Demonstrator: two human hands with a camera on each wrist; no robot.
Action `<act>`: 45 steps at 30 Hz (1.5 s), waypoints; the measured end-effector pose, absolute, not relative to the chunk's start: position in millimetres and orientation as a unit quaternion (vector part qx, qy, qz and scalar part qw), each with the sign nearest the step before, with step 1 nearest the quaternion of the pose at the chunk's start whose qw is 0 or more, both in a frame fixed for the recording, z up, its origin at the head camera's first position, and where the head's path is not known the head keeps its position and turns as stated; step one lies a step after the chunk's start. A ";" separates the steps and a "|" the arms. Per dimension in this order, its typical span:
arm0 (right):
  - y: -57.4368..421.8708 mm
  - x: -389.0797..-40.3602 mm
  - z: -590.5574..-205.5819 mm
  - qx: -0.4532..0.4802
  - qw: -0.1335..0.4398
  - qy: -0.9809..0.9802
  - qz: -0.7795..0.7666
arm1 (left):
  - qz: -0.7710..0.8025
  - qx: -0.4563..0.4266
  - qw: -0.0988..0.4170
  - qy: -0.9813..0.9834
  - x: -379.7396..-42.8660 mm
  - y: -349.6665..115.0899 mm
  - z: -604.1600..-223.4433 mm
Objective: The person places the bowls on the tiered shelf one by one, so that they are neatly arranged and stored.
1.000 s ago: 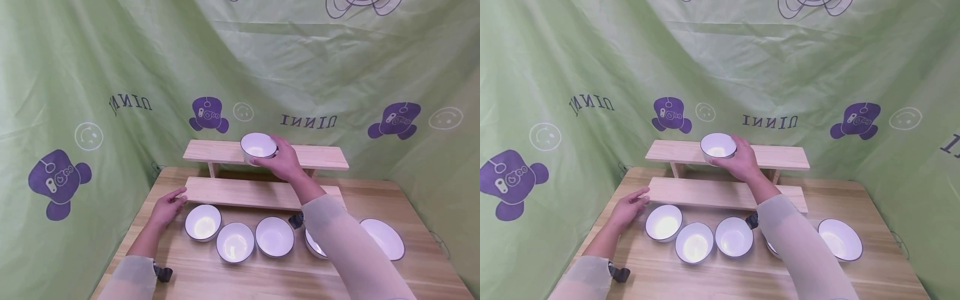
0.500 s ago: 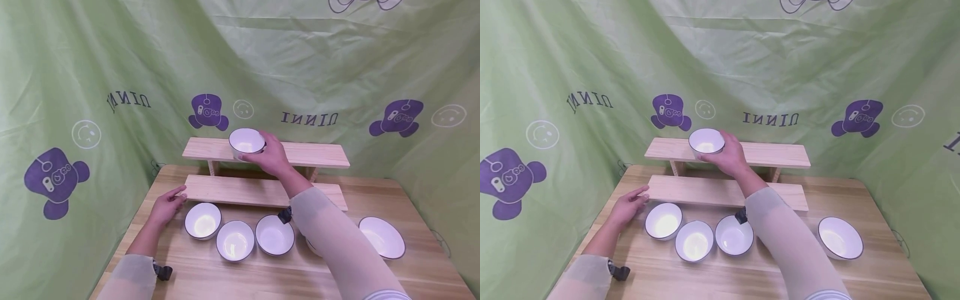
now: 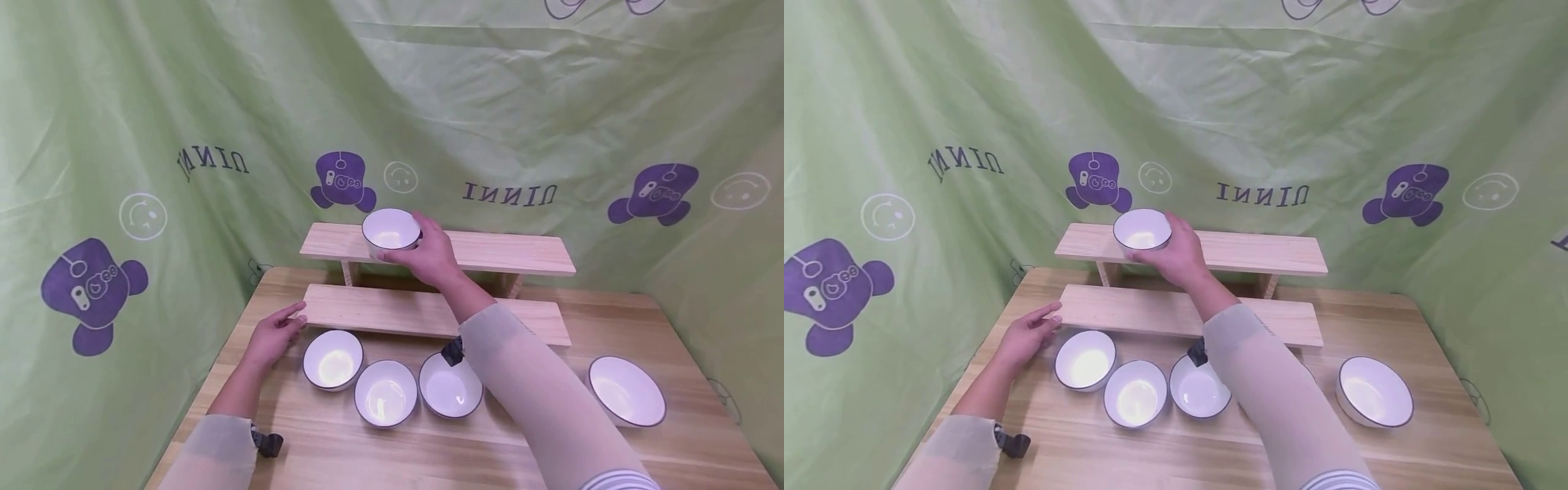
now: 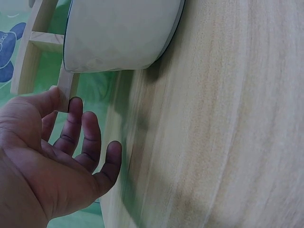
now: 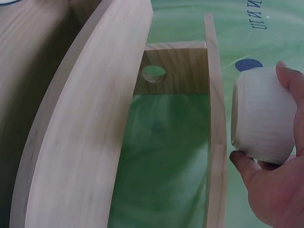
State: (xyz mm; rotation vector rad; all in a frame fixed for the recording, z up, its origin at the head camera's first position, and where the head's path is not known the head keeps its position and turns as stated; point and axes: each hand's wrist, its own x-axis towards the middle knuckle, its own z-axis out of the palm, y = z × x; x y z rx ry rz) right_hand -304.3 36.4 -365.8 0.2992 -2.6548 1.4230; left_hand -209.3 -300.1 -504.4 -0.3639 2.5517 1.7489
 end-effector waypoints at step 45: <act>-2.1 -316.7 -375.4 0.103 0.053 -0.885 0.450 | 0.574 -0.119 0.006 0.810 -210.0 -299.2 -509.0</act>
